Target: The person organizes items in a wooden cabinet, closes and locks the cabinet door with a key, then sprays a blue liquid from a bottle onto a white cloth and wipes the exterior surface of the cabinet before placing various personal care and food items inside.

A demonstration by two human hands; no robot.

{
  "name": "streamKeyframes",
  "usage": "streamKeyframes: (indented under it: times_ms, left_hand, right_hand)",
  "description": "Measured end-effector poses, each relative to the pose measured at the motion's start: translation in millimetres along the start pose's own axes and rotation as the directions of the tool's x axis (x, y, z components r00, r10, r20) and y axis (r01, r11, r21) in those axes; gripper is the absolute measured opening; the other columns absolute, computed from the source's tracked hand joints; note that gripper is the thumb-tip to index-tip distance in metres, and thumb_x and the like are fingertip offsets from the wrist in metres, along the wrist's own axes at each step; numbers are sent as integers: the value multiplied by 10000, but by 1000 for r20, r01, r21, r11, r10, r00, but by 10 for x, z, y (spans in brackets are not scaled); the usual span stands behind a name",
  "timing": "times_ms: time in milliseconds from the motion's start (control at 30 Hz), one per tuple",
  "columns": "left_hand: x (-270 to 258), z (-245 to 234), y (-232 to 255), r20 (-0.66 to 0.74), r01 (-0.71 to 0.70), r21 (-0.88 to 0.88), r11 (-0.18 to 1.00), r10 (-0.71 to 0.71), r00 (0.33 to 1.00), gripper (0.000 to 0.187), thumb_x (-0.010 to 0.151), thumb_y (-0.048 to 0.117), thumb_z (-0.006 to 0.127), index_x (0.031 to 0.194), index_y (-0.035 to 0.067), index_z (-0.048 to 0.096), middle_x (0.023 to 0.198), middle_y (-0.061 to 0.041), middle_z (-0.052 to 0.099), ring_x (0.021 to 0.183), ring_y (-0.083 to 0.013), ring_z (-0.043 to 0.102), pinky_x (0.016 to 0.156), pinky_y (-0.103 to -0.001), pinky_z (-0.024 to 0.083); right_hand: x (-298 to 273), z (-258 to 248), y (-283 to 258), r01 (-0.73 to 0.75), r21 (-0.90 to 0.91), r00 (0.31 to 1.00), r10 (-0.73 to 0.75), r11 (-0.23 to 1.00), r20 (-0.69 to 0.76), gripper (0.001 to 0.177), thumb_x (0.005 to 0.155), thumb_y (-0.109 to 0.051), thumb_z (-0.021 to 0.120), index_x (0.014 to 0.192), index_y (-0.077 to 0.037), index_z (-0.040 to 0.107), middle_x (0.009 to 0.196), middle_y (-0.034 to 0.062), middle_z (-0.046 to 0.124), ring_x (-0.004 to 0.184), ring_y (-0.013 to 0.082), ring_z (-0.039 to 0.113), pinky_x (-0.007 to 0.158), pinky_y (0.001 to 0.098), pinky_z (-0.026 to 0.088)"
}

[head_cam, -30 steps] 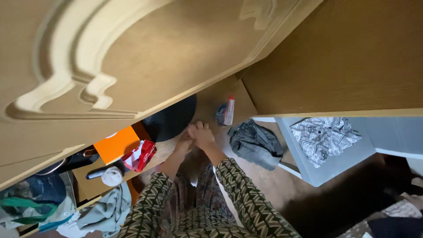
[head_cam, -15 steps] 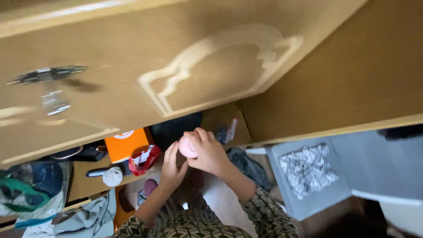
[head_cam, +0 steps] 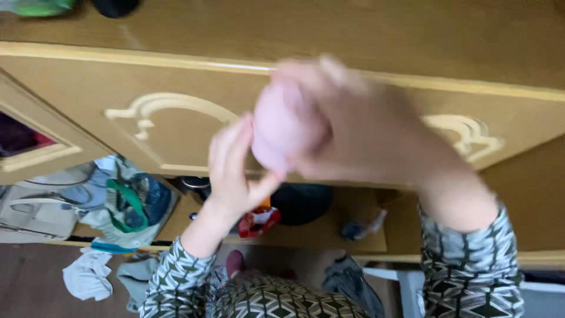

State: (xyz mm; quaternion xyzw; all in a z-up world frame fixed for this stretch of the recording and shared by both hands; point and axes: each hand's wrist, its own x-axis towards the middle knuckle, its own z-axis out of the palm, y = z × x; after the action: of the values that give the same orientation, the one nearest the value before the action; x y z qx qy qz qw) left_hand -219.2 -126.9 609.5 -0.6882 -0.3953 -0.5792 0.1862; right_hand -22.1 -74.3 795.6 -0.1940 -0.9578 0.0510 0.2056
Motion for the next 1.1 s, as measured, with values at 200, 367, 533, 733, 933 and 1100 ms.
streamKeyframes:
  times_ms: [200,367,533,733,933,1100]
  left_hand:
    - [878,-695,-680,26,118,202,972,-126,992,690,955,206,778,1530,-13,465,1515,-218,542,1363,-400,553,1171,-477,453]
    - [1264,-911,-1238,174,137,282,950,-191,966,557,962,218,722,1432,-19,538,1447,-223,572,1291,-407,571,1092,-456,480]
    - [1403,-770,-1678,310,97,348,933,-212,927,581,955,331,693,1390,-31,561,1414,-262,564,1245,-413,585,1031,-457,492]
    - [1521,-626,-1962,387,62,381,923,-220,895,692,949,440,661,1385,-83,538,1384,-337,545,1204,-432,595,986,-452,513]
    - [1501,-559,-2043,415,44,395,917,-221,883,720,943,466,658,1383,-89,532,1388,-372,526,1225,-446,587,984,-437,520]
    - [1507,-551,-2050,427,62,384,921,-237,873,742,940,476,655,1397,-94,523,1385,-389,515,1232,-457,583,997,-438,513]
  right_hand:
    - [1510,-105,108,55,-18,993,-57,998,-106,628,794,-355,779,1328,-73,608,1163,165,722,1041,302,727,856,408,571]
    - [2648,345,604,-148,-224,981,115,963,-155,674,746,-536,782,1264,-117,680,1154,206,718,1019,390,690,861,472,543]
    - [3241,591,610,-363,-305,929,318,881,-189,825,654,-537,799,1357,-163,583,1180,188,700,1050,398,675,876,475,546]
    - [3570,740,632,-514,-321,856,495,795,-145,897,640,-494,780,1438,-184,513,1194,184,697,1067,387,689,886,466,569]
    - [3648,783,658,-545,-336,834,536,768,-127,909,655,-512,785,1455,-178,509,1202,195,693,1072,389,684,897,464,562]
    - [3662,818,674,-541,-347,836,537,766,-117,900,652,-501,780,1443,-159,519,1183,190,705,1061,383,693,890,459,568]
